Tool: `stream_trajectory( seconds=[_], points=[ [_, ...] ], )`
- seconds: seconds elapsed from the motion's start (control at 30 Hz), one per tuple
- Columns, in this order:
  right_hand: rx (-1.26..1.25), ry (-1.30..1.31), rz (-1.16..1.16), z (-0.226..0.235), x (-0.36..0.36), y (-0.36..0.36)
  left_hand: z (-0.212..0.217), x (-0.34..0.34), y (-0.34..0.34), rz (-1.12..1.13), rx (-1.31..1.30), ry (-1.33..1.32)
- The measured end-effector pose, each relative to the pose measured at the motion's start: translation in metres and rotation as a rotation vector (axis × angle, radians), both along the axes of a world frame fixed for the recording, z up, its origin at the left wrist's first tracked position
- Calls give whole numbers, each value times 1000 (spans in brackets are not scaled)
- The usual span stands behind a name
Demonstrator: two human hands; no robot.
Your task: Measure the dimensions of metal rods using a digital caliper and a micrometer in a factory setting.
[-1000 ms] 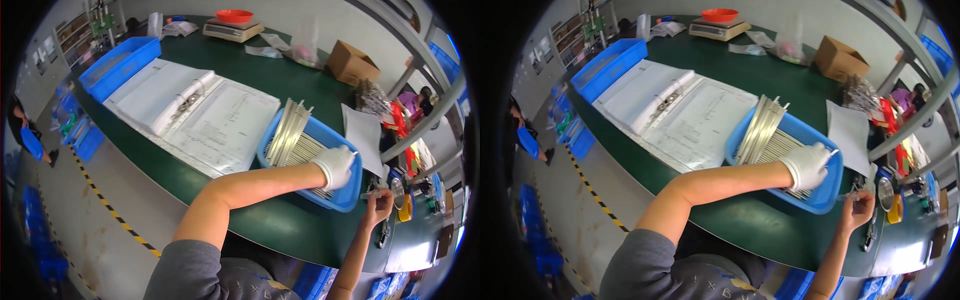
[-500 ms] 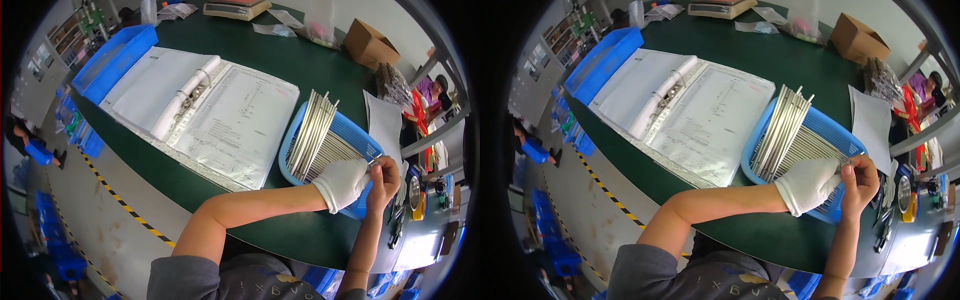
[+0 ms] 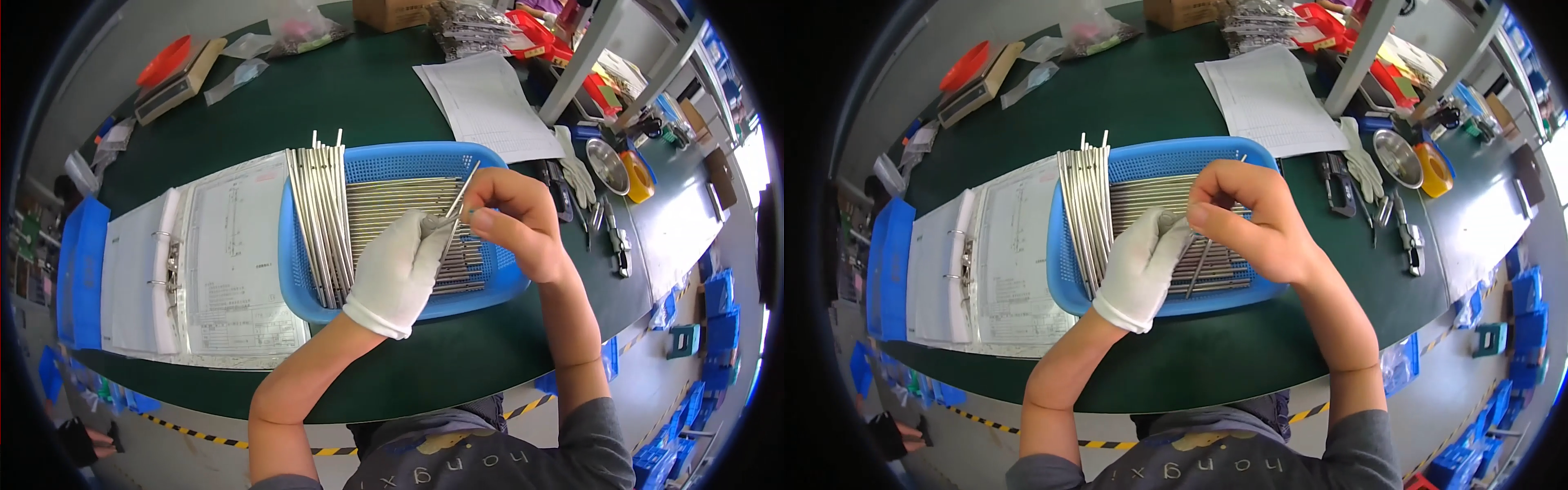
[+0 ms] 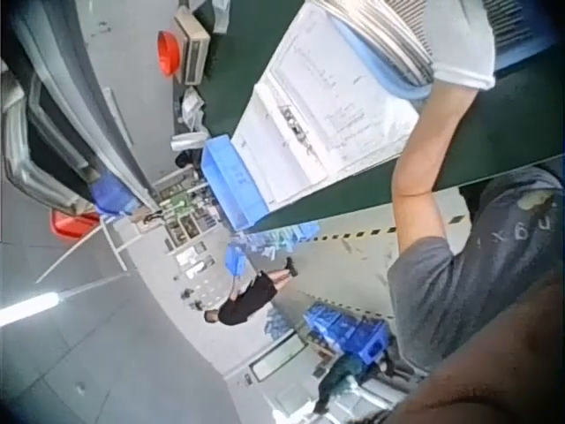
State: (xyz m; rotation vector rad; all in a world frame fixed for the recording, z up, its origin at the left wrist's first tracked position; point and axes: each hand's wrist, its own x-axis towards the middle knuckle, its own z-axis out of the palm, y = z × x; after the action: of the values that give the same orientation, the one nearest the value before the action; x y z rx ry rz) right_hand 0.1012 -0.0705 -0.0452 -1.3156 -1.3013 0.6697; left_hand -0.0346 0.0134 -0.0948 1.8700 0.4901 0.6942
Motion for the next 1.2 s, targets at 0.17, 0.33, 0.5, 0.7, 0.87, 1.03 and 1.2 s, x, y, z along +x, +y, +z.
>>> stream_trajectory(
  seconds=[0.17, 0.33, 0.5, 0.7, 0.87, 1.03, 1.2],
  points=[
    [-5, -210, 2, -5, -9, 6, -6, -5, 3, 7, 249, 15],
    [93, -220, -124, -4, -13, 2, -3, -1, 0, -15, 179, 40],
    [19, -286, -83, -9, -15, 7, -1, -6, 1, -29, 212, 166],
    [44, -425, -59, -8, -27, 8, -11, -2, 0, -6, 174, 8],
    [98, -381, -134, -10, -22, 4, -6, -6, 2, 8, 188, 26],
    [131, -199, -160, -16, -19, 6, 1, -4, 1, -12, 170, -16],
    [131, -230, -96, -19, -20, 10, -3, -4, 1, 6, 164, -62]
  ],
)
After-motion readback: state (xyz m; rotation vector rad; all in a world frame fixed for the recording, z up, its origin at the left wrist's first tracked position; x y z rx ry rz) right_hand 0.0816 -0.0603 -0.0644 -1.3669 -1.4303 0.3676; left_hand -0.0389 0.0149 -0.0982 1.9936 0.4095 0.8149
